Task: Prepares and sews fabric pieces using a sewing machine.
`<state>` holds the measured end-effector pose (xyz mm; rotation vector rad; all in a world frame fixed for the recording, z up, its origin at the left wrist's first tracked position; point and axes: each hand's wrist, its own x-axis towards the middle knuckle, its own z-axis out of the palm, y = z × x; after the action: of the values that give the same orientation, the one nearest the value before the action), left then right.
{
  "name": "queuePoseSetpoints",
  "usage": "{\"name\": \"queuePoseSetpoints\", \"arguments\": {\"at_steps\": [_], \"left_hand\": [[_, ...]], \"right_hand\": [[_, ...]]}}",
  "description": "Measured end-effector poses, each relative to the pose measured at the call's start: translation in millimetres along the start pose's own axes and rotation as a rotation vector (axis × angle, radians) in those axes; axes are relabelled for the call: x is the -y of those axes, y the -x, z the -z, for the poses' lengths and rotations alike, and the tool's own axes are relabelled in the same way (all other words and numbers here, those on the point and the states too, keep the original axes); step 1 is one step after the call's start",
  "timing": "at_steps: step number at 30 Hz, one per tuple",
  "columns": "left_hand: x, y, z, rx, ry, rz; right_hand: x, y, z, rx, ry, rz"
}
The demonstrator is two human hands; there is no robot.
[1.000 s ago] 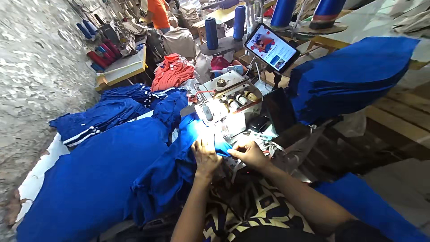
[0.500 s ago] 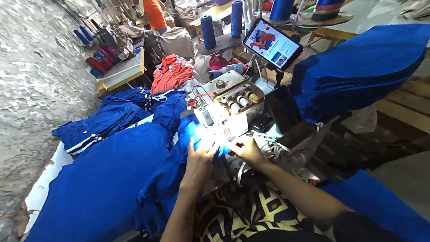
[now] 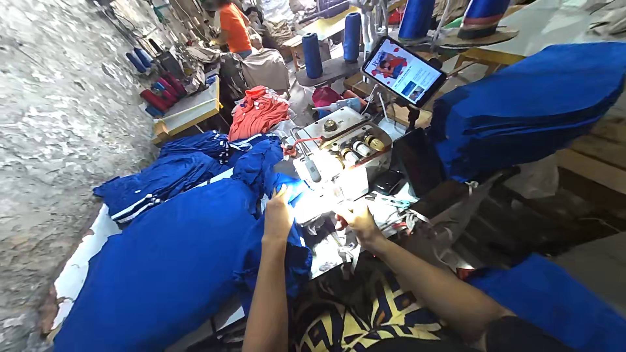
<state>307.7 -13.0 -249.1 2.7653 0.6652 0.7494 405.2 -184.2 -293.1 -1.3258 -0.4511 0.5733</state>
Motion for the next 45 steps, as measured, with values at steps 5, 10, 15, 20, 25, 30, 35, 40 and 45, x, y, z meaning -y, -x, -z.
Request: {"name": "queuePoseSetpoints", "arguments": {"at_steps": [5,10,15,20,25,30,35,40,45], "left_hand": [[-61,41,21,0.237,-0.050,0.406],[-109,78,20,0.399,0.014,0.588],[-129,112,-1,0.510,0.303,0.336],[-121,115,-29,0.057,0.442,-0.122],[-99,71,2,-0.130,0.405,-0.116],[-75,67,39,0.259,0.460,-0.252],[-32,101,85,0.524,0.319,-0.087],[31,120,95,0.588,0.413,0.189],[55,131,86,0.367,0.313,0.433]], "right_hand": [[-10,17,4,0.153,0.047,0.307],[-1,17,7,0.491,0.156,0.305],[16,4,17,0.539,0.482,0.188],[20,-21,30,0.149,0.632,0.272],[30,-4,38,0.274,0.402,0.470],[64,33,52,0.172,0.331,0.716],[76,20,85,-0.034,0.533,0.411],[48,-5,82,0.146,0.487,0.148],[14,-26,73,0.147,0.408,0.241]]}}
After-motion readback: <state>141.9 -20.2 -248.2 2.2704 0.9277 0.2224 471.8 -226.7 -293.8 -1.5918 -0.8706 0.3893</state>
